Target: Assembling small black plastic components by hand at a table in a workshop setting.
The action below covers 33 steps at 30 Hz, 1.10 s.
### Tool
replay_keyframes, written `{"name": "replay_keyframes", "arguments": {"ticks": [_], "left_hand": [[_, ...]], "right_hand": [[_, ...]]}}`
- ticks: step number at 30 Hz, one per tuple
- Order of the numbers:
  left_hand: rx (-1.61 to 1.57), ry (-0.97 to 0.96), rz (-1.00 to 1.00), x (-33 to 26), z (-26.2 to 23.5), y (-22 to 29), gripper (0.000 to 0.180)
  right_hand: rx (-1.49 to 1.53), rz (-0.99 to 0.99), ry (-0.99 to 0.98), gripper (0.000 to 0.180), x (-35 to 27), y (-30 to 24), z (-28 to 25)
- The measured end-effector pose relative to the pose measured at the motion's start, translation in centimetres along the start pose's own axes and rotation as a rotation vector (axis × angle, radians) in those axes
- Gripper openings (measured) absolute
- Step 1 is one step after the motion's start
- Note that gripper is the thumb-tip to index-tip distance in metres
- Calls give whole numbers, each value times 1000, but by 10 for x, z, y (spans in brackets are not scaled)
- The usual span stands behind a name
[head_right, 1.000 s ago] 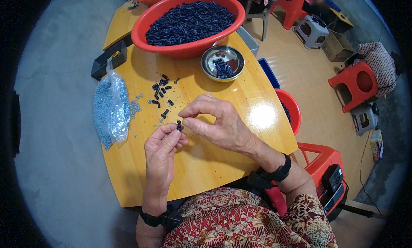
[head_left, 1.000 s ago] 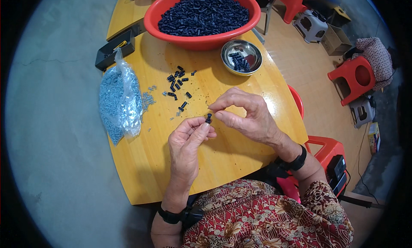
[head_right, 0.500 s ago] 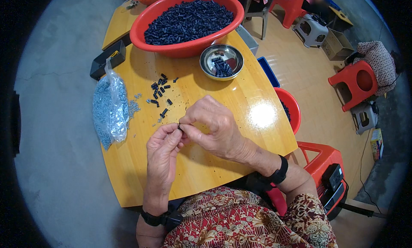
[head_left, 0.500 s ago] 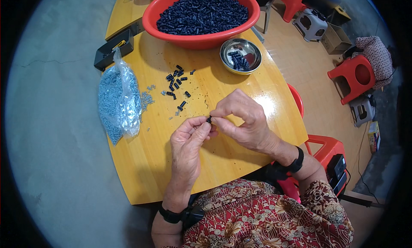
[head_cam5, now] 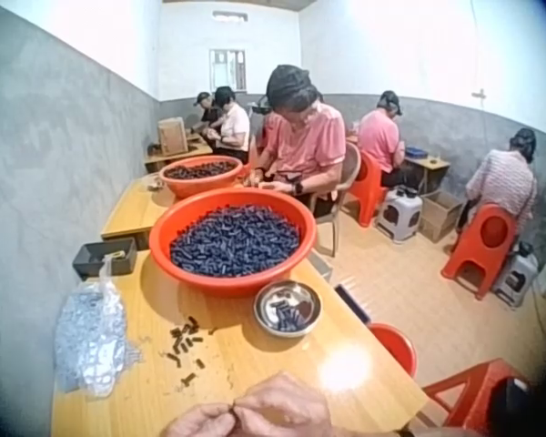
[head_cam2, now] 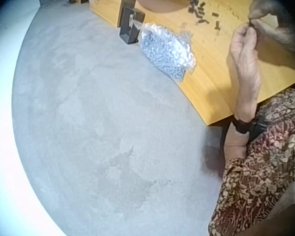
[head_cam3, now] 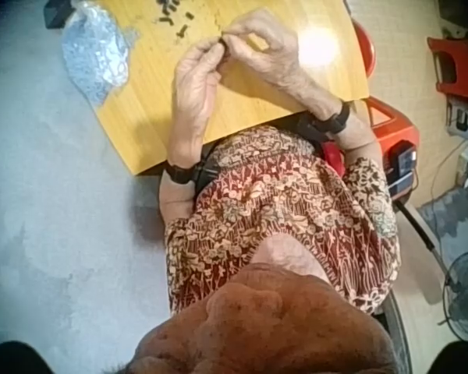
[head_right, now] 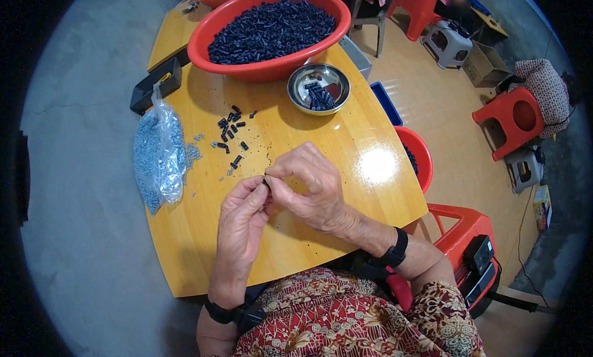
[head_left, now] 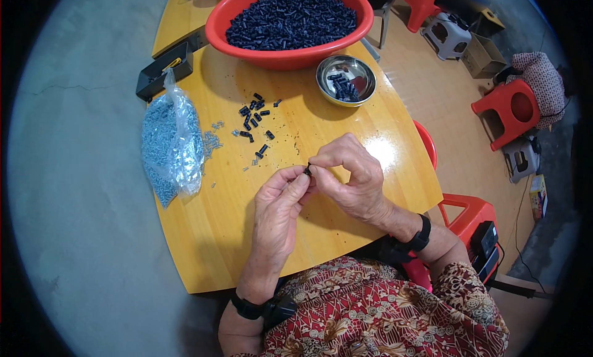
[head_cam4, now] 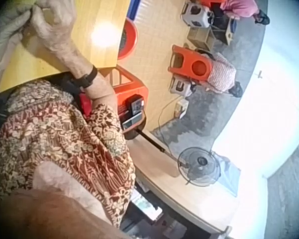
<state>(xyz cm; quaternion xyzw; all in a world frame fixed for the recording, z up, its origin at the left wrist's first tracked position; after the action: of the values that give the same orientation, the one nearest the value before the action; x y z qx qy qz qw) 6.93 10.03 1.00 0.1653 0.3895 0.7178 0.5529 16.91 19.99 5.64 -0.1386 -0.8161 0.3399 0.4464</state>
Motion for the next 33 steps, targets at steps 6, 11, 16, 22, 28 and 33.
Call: {"name": "replay_keyframes", "arguments": {"ticks": [6, 11, 16, 22, 28, 33], "left_hand": [[-66, 9, -53, 1, -2, -12, 17], [-24, -4, -37, 2, 0, -3, 18], [237, 17, -15, -2, 8, 11, 18], [208, 19, -12, 0, 3, 5, 18], [234, 24, -18, 0, 3, 8, 19], [221, 21, 4, 0, 2, 6, 20]], "right_hand": [[41, 75, 47, 13, -12, 8, 6], [81, 156, -6, 12, -7, 9, 0], [16, -20, -293, 21, 7, 5, -8], [67, 24, -332, 24, 20, -1, -17], [37, -73, -473, 13, 29, -2, -18], [84, -15, -413, 11, 23, 0, -17]]}}
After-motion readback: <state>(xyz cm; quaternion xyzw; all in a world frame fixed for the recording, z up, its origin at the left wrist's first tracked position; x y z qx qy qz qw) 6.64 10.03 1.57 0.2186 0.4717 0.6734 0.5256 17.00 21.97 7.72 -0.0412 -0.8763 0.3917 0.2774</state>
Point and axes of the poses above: each hand's wrist, its own x-axis towards the middle knuckle, its own z-axis out of the palm, y = z × x, the point moved 5 cm from there along x, towards the middle knuckle, and after that the axes turned 5 degrees about -y, right-handed, at the moved point
